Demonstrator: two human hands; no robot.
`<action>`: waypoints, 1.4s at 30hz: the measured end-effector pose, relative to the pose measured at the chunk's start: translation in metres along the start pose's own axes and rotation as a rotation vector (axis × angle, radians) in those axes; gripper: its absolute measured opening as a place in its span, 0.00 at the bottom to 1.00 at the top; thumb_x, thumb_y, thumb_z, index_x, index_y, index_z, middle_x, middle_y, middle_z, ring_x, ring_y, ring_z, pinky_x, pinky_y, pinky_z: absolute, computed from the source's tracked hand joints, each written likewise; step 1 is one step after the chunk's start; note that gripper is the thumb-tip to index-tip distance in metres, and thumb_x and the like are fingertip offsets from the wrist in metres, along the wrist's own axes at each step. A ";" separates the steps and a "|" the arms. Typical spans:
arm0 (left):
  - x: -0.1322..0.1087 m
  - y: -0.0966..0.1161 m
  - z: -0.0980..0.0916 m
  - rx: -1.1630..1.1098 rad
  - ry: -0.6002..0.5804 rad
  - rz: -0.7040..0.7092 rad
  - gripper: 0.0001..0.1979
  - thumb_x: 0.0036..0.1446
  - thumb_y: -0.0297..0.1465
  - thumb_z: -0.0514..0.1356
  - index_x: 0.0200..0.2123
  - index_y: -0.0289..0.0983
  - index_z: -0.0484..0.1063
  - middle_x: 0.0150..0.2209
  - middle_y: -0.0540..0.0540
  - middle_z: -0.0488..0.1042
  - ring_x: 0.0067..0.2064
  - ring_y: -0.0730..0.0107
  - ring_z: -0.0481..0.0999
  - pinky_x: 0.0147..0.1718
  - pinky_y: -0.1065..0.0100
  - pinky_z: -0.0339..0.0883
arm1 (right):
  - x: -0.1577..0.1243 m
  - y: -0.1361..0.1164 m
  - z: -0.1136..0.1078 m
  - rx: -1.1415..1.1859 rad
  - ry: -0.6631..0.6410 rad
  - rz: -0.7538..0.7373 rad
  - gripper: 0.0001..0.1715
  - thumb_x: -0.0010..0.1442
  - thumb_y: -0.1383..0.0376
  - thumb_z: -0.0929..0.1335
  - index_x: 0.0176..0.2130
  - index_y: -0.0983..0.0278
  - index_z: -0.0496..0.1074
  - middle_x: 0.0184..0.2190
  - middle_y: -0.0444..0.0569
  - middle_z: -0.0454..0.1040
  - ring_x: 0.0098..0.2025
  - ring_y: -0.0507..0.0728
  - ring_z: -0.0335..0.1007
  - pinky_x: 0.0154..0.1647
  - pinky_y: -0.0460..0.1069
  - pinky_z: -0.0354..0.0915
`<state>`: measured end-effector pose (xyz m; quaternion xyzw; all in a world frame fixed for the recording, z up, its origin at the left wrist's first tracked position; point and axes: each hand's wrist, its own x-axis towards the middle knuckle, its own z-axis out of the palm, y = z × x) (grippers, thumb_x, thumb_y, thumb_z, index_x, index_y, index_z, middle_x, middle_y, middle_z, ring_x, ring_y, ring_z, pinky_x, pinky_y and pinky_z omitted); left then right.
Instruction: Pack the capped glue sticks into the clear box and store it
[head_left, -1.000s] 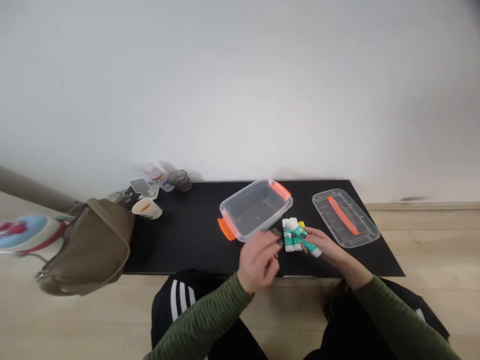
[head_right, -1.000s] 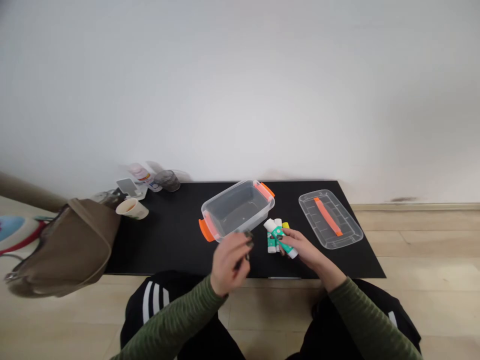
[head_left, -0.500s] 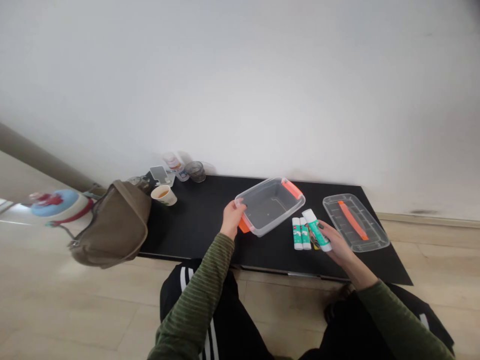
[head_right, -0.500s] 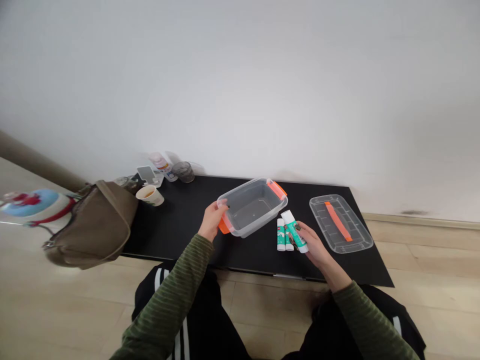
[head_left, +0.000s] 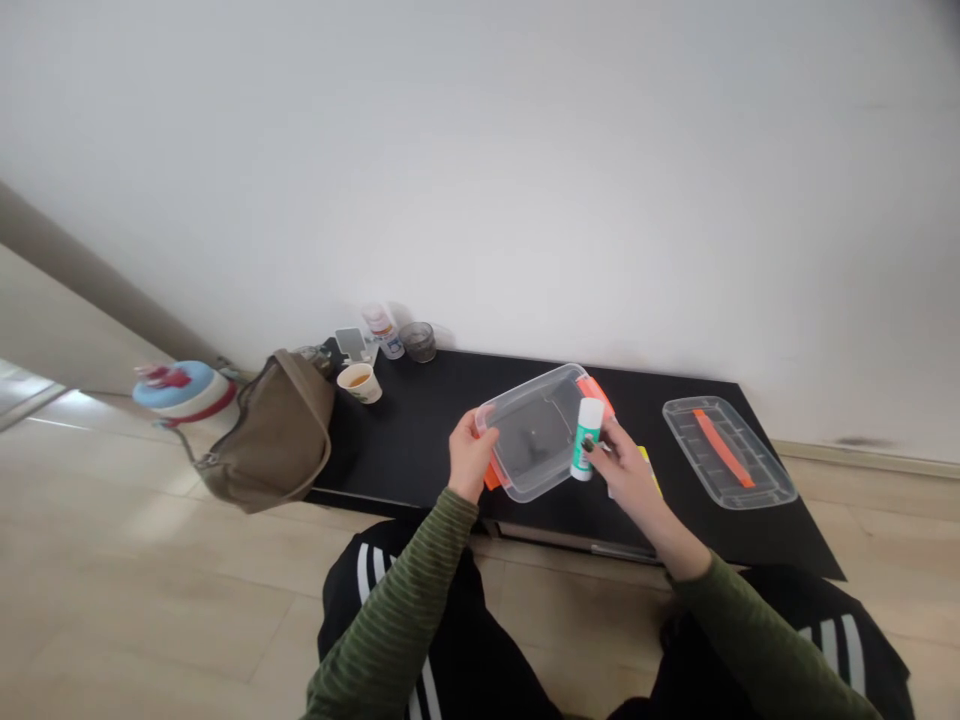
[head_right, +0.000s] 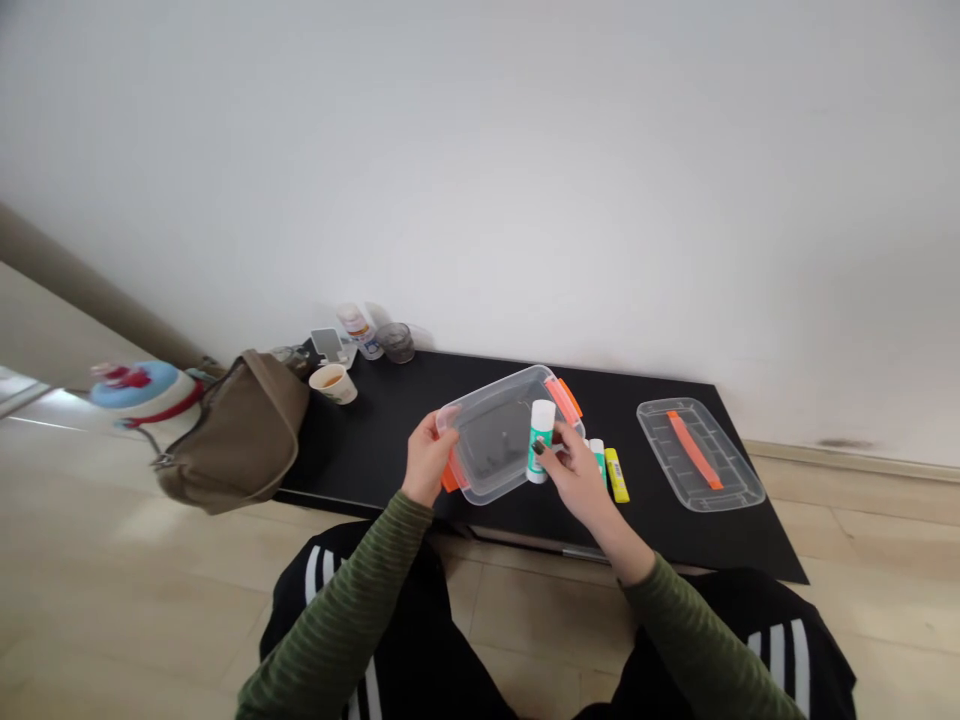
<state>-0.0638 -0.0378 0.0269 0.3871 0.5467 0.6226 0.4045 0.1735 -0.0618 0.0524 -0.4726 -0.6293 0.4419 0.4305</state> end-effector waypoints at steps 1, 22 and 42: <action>-0.004 0.001 -0.001 0.010 -0.003 0.011 0.22 0.41 0.25 0.59 0.43 0.35 0.77 0.39 0.46 0.79 0.38 0.67 0.75 0.42 0.67 0.67 | 0.006 -0.002 0.010 -0.017 -0.018 0.001 0.22 0.62 0.50 0.65 0.49 0.60 0.67 0.41 0.50 0.74 0.39 0.57 0.72 0.37 0.50 0.69; -0.029 0.012 0.001 0.076 -0.008 0.059 0.20 0.41 0.22 0.58 0.41 0.37 0.77 0.34 0.50 0.77 0.35 0.69 0.73 0.39 0.69 0.66 | 0.067 0.013 0.114 -0.945 -0.478 0.167 0.11 0.62 0.64 0.66 0.42 0.68 0.74 0.44 0.59 0.78 0.47 0.61 0.75 0.40 0.47 0.60; -0.011 -0.002 -0.005 -0.115 0.054 -0.045 0.22 0.37 0.26 0.61 0.41 0.34 0.76 0.37 0.47 0.78 0.36 0.69 0.75 0.39 0.69 0.67 | -0.043 0.023 -0.032 -0.415 0.574 0.010 0.17 0.63 0.58 0.64 0.43 0.63 0.77 0.38 0.51 0.79 0.36 0.56 0.75 0.39 0.50 0.69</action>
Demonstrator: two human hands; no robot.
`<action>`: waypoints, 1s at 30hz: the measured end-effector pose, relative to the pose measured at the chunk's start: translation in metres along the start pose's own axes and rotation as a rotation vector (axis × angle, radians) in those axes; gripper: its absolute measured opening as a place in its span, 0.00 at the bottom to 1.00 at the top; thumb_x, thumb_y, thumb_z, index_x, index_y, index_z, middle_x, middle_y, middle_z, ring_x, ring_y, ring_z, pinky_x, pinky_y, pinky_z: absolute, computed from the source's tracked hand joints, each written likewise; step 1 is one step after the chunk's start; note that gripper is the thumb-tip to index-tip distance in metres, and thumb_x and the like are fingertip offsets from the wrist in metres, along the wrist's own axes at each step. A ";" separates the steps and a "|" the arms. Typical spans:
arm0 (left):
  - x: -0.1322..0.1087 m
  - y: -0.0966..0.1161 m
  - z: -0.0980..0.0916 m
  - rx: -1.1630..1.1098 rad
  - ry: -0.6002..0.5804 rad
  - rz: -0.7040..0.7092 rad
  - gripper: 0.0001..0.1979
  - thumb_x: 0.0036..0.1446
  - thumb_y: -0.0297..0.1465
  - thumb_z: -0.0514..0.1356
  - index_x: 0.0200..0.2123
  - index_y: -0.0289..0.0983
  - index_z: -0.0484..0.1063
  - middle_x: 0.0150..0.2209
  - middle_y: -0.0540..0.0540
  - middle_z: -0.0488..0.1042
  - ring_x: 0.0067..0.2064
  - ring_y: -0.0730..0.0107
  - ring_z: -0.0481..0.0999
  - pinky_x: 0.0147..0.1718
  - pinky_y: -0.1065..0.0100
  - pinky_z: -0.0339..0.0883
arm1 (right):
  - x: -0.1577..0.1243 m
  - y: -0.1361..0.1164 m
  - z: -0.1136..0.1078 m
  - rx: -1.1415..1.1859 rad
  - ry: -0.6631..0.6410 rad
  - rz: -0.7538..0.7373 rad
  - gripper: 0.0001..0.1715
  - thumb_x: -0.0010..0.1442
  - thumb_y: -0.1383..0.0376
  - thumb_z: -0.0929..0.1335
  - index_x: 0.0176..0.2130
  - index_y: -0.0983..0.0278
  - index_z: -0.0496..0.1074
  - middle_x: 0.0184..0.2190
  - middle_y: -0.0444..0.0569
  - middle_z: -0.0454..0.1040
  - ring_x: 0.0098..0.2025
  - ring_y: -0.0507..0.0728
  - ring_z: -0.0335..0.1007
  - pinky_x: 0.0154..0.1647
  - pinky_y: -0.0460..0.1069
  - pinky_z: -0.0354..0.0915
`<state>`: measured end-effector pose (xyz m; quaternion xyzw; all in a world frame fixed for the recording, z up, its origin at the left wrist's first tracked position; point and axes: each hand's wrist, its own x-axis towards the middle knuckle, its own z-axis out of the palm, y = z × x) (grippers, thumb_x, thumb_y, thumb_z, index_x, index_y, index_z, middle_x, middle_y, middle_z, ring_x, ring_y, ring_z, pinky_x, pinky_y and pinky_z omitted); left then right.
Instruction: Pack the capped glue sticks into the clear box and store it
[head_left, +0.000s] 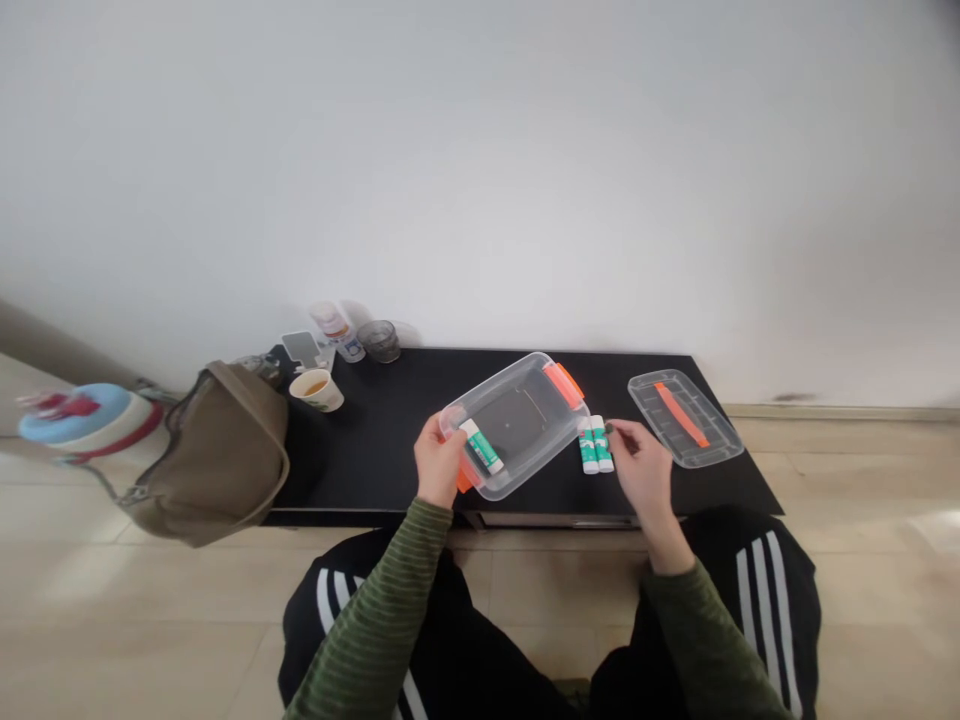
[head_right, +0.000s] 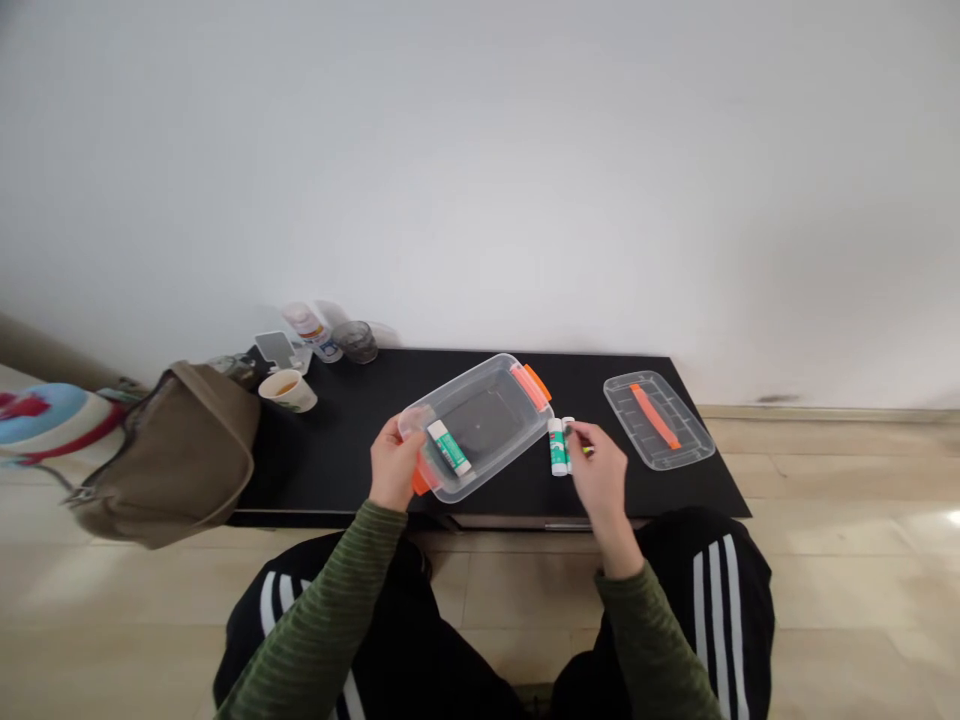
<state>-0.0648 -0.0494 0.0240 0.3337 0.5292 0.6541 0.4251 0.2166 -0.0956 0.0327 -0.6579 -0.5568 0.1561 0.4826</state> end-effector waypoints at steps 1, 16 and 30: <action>0.001 0.000 0.000 -0.018 -0.001 -0.021 0.22 0.36 0.26 0.61 0.40 0.34 0.76 0.36 0.48 0.78 0.35 0.70 0.74 0.37 0.69 0.67 | 0.003 0.021 -0.009 -0.049 0.004 0.033 0.17 0.61 0.58 0.64 0.43 0.64 0.77 0.37 0.52 0.79 0.37 0.57 0.75 0.41 0.51 0.68; 0.001 -0.005 -0.003 -0.087 0.028 -0.164 0.22 0.35 0.25 0.61 0.39 0.35 0.76 0.32 0.50 0.76 0.29 0.74 0.72 0.31 0.72 0.66 | 0.004 0.115 0.008 -0.481 -0.119 0.102 0.18 0.57 0.59 0.65 0.42 0.67 0.75 0.37 0.54 0.74 0.38 0.58 0.70 0.40 0.50 0.62; -0.010 -0.005 0.007 -0.005 -0.037 -0.038 0.19 0.37 0.26 0.61 0.39 0.35 0.76 0.35 0.48 0.77 0.34 0.70 0.74 0.39 0.68 0.67 | 0.000 0.057 -0.012 -0.096 0.226 0.114 0.27 0.56 0.51 0.68 0.46 0.68 0.76 0.33 0.51 0.77 0.31 0.56 0.71 0.37 0.50 0.67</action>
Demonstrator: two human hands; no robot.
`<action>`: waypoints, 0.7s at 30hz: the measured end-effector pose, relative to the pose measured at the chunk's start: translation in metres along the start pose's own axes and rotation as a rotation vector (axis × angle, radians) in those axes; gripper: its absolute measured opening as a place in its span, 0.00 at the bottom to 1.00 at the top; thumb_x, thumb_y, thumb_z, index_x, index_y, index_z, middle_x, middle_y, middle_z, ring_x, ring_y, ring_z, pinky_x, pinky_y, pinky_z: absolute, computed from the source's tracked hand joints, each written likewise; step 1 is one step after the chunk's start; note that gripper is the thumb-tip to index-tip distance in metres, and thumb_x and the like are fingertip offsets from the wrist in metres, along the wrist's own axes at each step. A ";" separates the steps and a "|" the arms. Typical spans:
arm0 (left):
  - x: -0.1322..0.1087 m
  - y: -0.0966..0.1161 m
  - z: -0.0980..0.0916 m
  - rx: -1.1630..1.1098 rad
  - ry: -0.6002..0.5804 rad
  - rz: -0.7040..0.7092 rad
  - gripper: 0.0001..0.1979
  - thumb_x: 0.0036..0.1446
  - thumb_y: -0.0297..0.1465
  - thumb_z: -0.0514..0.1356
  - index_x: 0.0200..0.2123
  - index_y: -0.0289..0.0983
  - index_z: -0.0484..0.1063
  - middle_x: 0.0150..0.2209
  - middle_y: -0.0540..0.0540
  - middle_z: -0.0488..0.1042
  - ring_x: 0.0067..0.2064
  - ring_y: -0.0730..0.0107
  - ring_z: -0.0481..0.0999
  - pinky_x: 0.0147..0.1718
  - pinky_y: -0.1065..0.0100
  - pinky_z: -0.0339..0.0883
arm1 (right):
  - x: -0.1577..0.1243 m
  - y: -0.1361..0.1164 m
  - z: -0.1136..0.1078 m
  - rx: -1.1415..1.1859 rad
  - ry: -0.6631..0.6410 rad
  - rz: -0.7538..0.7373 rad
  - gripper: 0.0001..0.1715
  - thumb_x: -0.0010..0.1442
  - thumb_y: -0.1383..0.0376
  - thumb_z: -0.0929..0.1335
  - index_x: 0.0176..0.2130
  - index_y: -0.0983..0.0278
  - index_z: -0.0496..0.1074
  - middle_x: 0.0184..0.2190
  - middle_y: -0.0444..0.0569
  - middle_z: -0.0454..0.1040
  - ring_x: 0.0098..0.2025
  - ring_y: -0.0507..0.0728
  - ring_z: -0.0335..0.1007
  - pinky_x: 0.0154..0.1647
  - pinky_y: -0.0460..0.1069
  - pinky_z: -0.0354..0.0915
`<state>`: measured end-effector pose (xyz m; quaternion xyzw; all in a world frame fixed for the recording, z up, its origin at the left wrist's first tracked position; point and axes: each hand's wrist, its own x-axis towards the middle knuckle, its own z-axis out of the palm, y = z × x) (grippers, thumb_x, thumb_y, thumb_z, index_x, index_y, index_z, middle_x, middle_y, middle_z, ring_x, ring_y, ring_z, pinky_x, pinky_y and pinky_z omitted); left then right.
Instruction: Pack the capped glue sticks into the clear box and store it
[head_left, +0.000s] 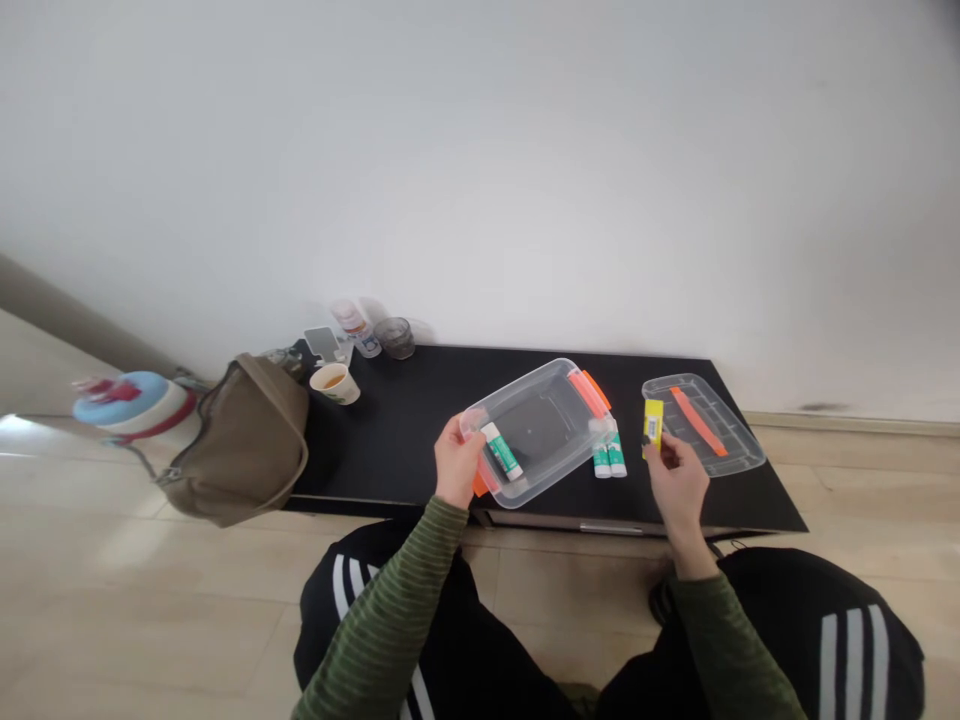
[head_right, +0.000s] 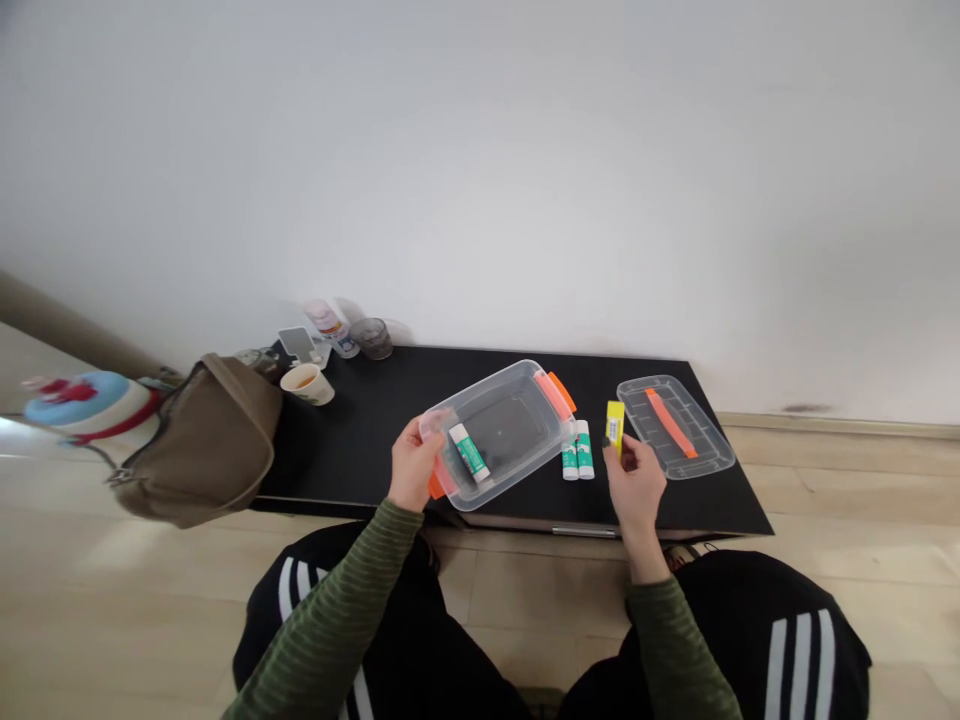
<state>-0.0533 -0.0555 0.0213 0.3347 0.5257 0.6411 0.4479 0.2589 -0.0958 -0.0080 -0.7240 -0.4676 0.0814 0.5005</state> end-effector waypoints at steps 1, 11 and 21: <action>-0.001 0.000 0.000 0.011 -0.002 0.009 0.19 0.38 0.26 0.61 0.38 0.35 0.76 0.34 0.49 0.77 0.34 0.70 0.74 0.39 0.68 0.67 | -0.002 -0.018 -0.002 0.064 0.012 -0.077 0.26 0.57 0.52 0.68 0.47 0.68 0.75 0.35 0.52 0.77 0.32 0.55 0.71 0.36 0.50 0.67; -0.010 0.005 0.008 0.101 -0.031 0.083 0.20 0.39 0.25 0.59 0.40 0.35 0.76 0.34 0.49 0.77 0.34 0.70 0.73 0.36 0.70 0.66 | -0.018 -0.141 0.080 -0.537 -0.913 -0.355 0.14 0.63 0.63 0.63 0.43 0.67 0.74 0.40 0.58 0.78 0.42 0.60 0.75 0.41 0.50 0.65; -0.017 0.014 0.012 0.150 -0.061 0.105 0.19 0.39 0.23 0.58 0.39 0.36 0.77 0.33 0.49 0.77 0.34 0.70 0.73 0.36 0.70 0.66 | -0.031 -0.131 0.114 -0.522 -0.942 -0.256 0.21 0.65 0.57 0.67 0.54 0.65 0.69 0.52 0.53 0.71 0.49 0.58 0.72 0.48 0.57 0.71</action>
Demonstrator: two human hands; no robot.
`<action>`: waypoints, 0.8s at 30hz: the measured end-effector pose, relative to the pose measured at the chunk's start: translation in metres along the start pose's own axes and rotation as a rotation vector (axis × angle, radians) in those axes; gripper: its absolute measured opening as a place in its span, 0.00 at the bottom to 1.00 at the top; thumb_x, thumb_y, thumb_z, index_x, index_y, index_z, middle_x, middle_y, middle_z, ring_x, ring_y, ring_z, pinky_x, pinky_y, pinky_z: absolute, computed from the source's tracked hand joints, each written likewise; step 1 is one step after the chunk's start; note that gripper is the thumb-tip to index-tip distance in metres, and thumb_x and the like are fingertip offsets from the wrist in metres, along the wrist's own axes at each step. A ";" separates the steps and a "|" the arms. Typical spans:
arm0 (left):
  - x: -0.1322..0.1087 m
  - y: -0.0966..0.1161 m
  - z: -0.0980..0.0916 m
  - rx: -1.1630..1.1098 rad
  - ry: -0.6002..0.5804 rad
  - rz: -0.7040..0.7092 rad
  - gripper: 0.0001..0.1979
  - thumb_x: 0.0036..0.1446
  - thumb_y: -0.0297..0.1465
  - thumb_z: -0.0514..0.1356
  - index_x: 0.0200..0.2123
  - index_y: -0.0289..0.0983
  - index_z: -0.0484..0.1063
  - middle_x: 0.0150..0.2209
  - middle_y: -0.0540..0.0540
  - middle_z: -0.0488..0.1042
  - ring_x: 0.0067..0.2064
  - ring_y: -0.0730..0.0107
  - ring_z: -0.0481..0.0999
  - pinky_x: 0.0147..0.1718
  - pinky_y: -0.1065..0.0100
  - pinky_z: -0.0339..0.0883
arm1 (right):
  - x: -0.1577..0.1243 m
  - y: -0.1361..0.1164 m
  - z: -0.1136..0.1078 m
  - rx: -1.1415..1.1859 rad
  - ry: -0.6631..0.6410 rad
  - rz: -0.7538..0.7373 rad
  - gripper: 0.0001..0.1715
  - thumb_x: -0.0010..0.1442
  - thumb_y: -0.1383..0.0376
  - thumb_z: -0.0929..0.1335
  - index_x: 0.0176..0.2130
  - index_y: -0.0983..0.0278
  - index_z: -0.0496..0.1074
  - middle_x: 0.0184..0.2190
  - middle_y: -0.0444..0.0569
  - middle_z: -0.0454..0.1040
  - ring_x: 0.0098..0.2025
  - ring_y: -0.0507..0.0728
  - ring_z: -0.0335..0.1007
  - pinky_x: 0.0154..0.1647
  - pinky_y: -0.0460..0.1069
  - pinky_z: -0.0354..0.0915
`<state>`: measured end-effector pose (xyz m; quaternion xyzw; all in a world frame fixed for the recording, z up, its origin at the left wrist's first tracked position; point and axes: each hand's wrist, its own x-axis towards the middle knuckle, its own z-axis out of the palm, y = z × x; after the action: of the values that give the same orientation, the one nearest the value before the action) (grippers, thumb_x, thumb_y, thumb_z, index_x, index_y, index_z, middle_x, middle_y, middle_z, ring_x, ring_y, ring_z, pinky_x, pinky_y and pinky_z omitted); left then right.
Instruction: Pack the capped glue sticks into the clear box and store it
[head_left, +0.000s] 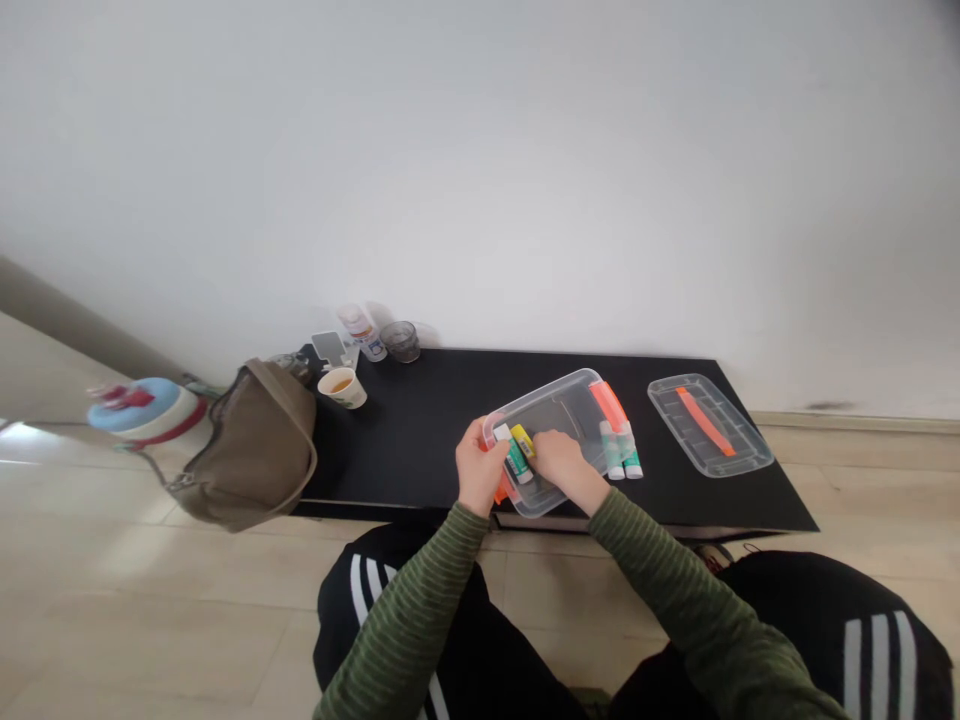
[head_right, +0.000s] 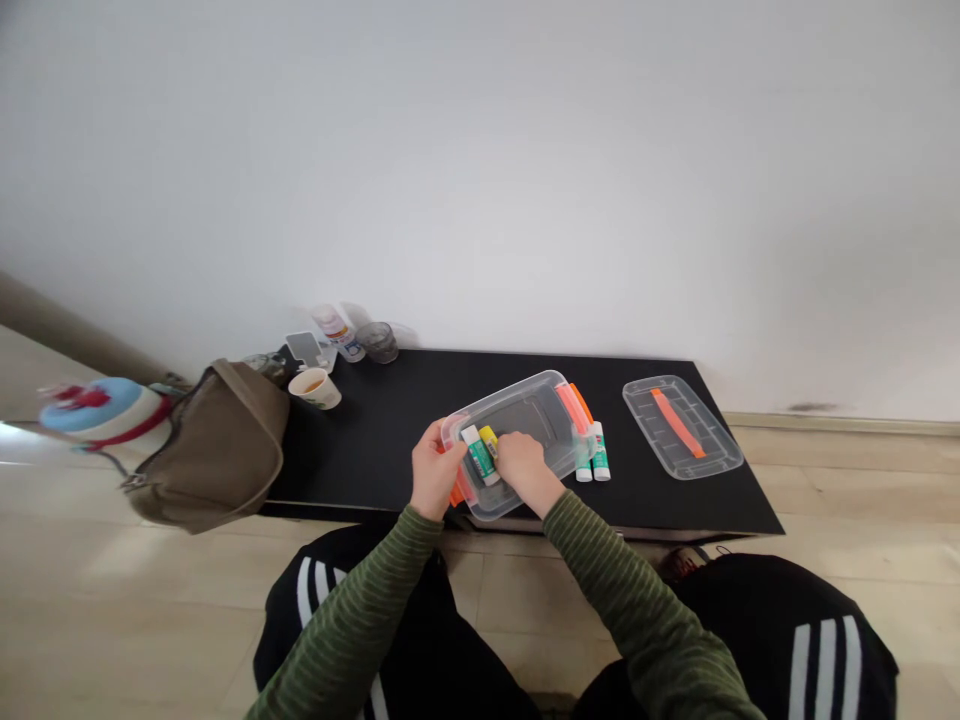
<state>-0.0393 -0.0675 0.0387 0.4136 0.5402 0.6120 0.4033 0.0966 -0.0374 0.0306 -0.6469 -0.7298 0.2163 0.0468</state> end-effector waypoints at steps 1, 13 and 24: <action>0.000 0.001 0.000 0.000 -0.002 0.001 0.19 0.39 0.23 0.58 0.39 0.36 0.77 0.33 0.49 0.77 0.34 0.69 0.73 0.37 0.70 0.66 | -0.003 0.002 -0.001 0.019 0.034 0.003 0.22 0.65 0.57 0.67 0.55 0.64 0.68 0.53 0.52 0.70 0.50 0.59 0.71 0.49 0.58 0.71; 0.003 -0.007 0.000 -0.026 0.010 -0.012 0.19 0.39 0.24 0.59 0.39 0.36 0.77 0.35 0.49 0.77 0.35 0.68 0.74 0.37 0.69 0.67 | -0.076 0.118 -0.024 0.333 0.851 0.235 0.21 0.64 0.56 0.61 0.45 0.65 0.76 0.34 0.53 0.79 0.35 0.57 0.74 0.41 0.50 0.65; 0.006 -0.007 0.003 -0.044 0.019 -0.033 0.19 0.38 0.25 0.59 0.38 0.36 0.77 0.33 0.49 0.76 0.34 0.69 0.74 0.36 0.70 0.67 | -0.042 0.192 0.023 0.222 0.569 0.281 0.16 0.58 0.58 0.64 0.39 0.64 0.75 0.32 0.50 0.74 0.34 0.57 0.69 0.38 0.50 0.60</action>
<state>-0.0377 -0.0606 0.0328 0.3897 0.5370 0.6211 0.4171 0.2726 -0.0704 -0.0531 -0.7666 -0.5631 0.1094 0.2887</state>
